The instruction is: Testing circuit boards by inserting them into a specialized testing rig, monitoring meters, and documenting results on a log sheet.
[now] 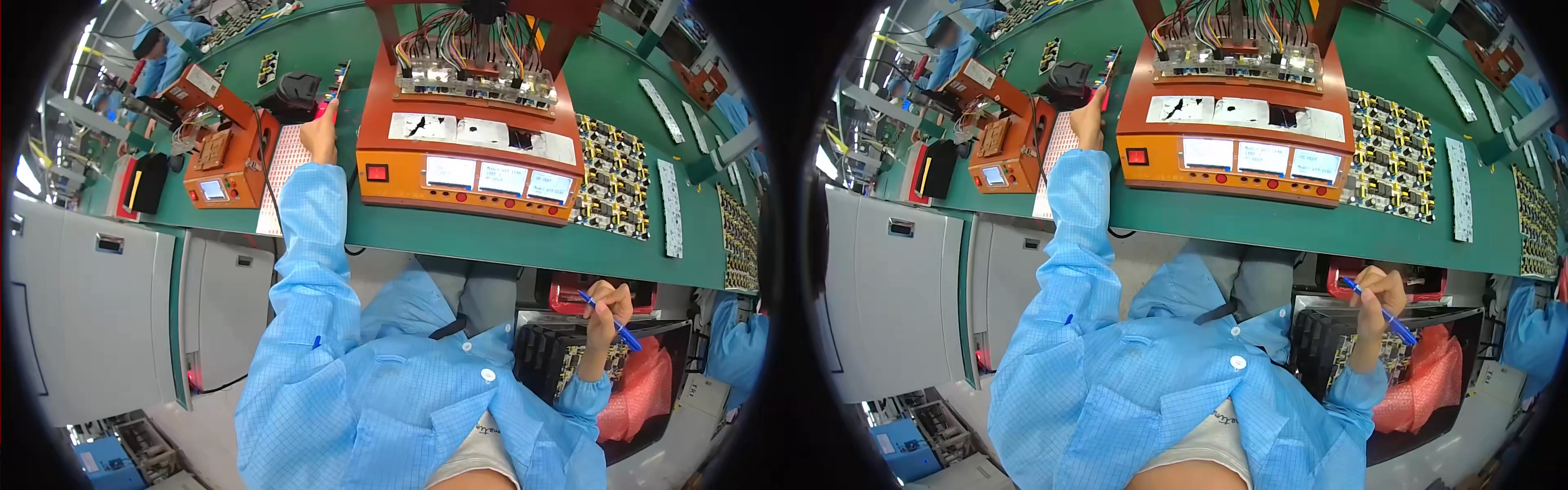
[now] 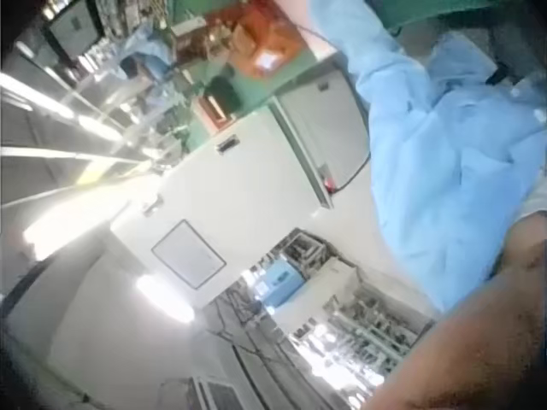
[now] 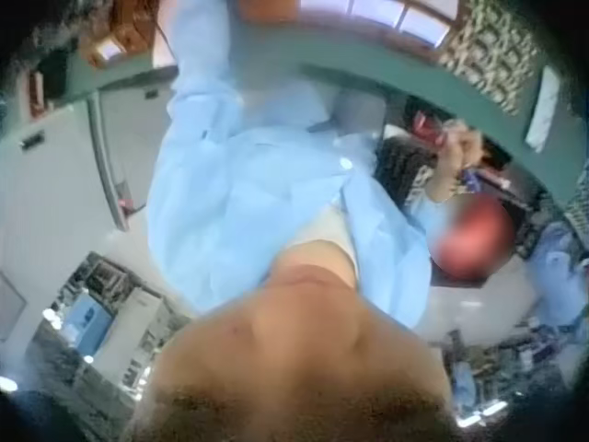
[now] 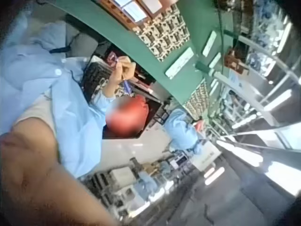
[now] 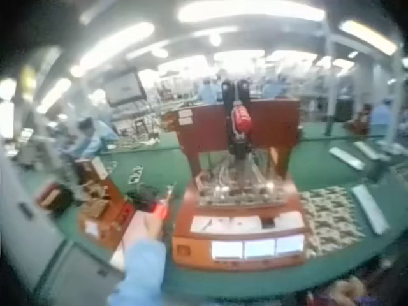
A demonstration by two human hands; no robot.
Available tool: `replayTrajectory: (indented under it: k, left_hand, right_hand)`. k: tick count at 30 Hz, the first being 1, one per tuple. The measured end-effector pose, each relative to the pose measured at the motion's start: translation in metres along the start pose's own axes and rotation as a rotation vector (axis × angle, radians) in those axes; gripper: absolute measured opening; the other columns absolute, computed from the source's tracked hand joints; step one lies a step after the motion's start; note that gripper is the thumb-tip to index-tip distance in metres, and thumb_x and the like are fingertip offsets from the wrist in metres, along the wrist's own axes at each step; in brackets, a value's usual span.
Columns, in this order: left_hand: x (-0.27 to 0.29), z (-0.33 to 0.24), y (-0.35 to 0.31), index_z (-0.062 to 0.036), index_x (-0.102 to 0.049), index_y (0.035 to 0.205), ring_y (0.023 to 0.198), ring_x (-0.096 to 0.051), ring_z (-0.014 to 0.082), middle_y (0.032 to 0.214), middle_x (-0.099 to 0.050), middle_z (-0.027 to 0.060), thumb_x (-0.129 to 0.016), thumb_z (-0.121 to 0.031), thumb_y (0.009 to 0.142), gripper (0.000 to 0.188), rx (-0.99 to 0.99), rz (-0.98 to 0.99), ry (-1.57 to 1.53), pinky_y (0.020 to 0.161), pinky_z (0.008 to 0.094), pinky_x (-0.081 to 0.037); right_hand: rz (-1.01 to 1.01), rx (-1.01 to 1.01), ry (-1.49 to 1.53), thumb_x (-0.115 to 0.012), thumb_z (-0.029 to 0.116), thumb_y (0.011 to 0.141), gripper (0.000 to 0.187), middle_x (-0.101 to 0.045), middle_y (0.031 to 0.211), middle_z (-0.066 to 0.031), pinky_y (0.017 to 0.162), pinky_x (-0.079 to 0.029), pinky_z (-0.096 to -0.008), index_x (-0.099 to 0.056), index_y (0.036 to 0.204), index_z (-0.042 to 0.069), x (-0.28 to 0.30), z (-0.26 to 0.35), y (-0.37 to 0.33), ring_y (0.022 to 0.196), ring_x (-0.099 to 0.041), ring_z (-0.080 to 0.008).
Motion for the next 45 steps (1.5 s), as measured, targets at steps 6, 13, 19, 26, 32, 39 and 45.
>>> replayTrajectory:
  k: [6, 13, 19, 26, 32, 39, 45]
  left_hand:
    - [-0.008, 0.017, 0.011, 0.0052, -0.057, 0.051, 0.042, -0.050, 0.0172, 0.049, -0.054, 0.0092, -0.078, -0.049, 0.066, 0.060, 0.052, 0.029, -0.185, 0.047, 0.0360, -0.039]
    - [-0.008, 0.001, 0.005, 0.0035, -0.066, 0.066, 0.053, -0.053, 0.0158, 0.061, -0.059, 0.0070, -0.078, -0.045, 0.066, 0.050, -0.160, 0.054, 0.211, 0.051, 0.0358, -0.041]
    - [-0.008, 0.002, 0.008, 0.0024, -0.068, 0.069, 0.055, -0.056, 0.0226, 0.064, -0.061, 0.0127, -0.078, -0.046, 0.063, 0.050, -0.215, -0.028, 0.163, 0.054, 0.0383, -0.040]
    - [-0.012, 0.013, 0.013, -0.0084, -0.047, 0.060, 0.044, -0.035, 0.0105, 0.055, -0.041, 0.0007, -0.080, -0.037, 0.070, 0.045, 0.177, 0.153, -0.352, 0.041, 0.0253, -0.032]
    - [-0.035, 0.017, 0.026, -0.0097, -0.048, 0.058, 0.043, -0.043, 0.0100, 0.054, -0.048, 0.0011, -0.079, -0.032, 0.072, 0.040, 0.266, 0.313, -0.523, 0.040, 0.0250, -0.035]
    - [-0.142, -0.023, 0.056, -0.0117, -0.053, 0.069, 0.043, -0.049, 0.0114, 0.057, -0.055, 0.0051, -0.076, -0.025, 0.076, 0.028, 0.469, 0.558, -0.902, 0.039, 0.0220, -0.041]
    - [-0.144, -0.002, 0.184, 0.0162, -0.060, 0.091, 0.088, -0.062, 0.0294, 0.094, -0.065, 0.0187, -0.079, -0.055, 0.059, 0.080, -0.236, 0.116, 0.316, 0.081, 0.0357, -0.048]
  right_hand:
    - [-0.004, 0.010, -0.015, -0.057, 0.011, 0.080, 0.018, -0.048, 0.053, -0.0072, 0.055, -0.035, -0.0281, -0.040, 0.076, 0.005, 0.008, 0.001, 0.002, 0.048, -0.041, -0.0127]
    - [-0.014, -0.012, 0.005, -0.057, 0.010, 0.080, 0.019, -0.048, 0.054, -0.0072, 0.054, -0.035, -0.0275, -0.040, 0.076, 0.006, 0.002, -0.004, -0.002, 0.049, -0.041, -0.0124]
    - [-0.012, -0.007, 0.002, -0.058, 0.011, 0.081, 0.020, -0.048, 0.054, -0.0071, 0.055, -0.035, -0.0274, -0.039, 0.076, 0.006, 0.005, -0.007, -0.004, 0.049, -0.041, -0.0125]
    - [-0.012, -0.017, 0.011, -0.058, 0.011, 0.081, 0.020, -0.048, 0.054, -0.0071, 0.055, -0.035, -0.0275, -0.039, 0.076, 0.006, 0.005, -0.010, -0.003, 0.050, -0.041, -0.0129]
    - [-0.037, -0.041, 0.011, -0.059, 0.011, 0.080, 0.021, -0.048, 0.055, -0.0068, 0.054, -0.035, -0.0274, -0.039, 0.076, 0.006, 0.005, -0.009, -0.004, 0.050, -0.042, -0.0130]
    - [-0.106, -0.051, -0.055, -0.059, 0.010, 0.080, 0.020, -0.048, 0.056, -0.0068, 0.053, -0.036, -0.0274, -0.040, 0.076, 0.005, 0.016, 0.001, -0.020, 0.051, -0.044, -0.0135]
    - [-0.150, -0.118, -0.088, -0.060, 0.009, 0.080, 0.020, -0.049, 0.059, -0.0065, 0.052, -0.036, -0.0244, -0.041, 0.074, 0.005, 0.023, 0.009, -0.024, 0.053, -0.046, -0.0124]
Point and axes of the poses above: each hand's wrist, its own y-axis towards the middle knuckle, its own x-axis out of the back of the hand, z = x × y, the point moved 5 cm from there along y, towards the middle knuckle
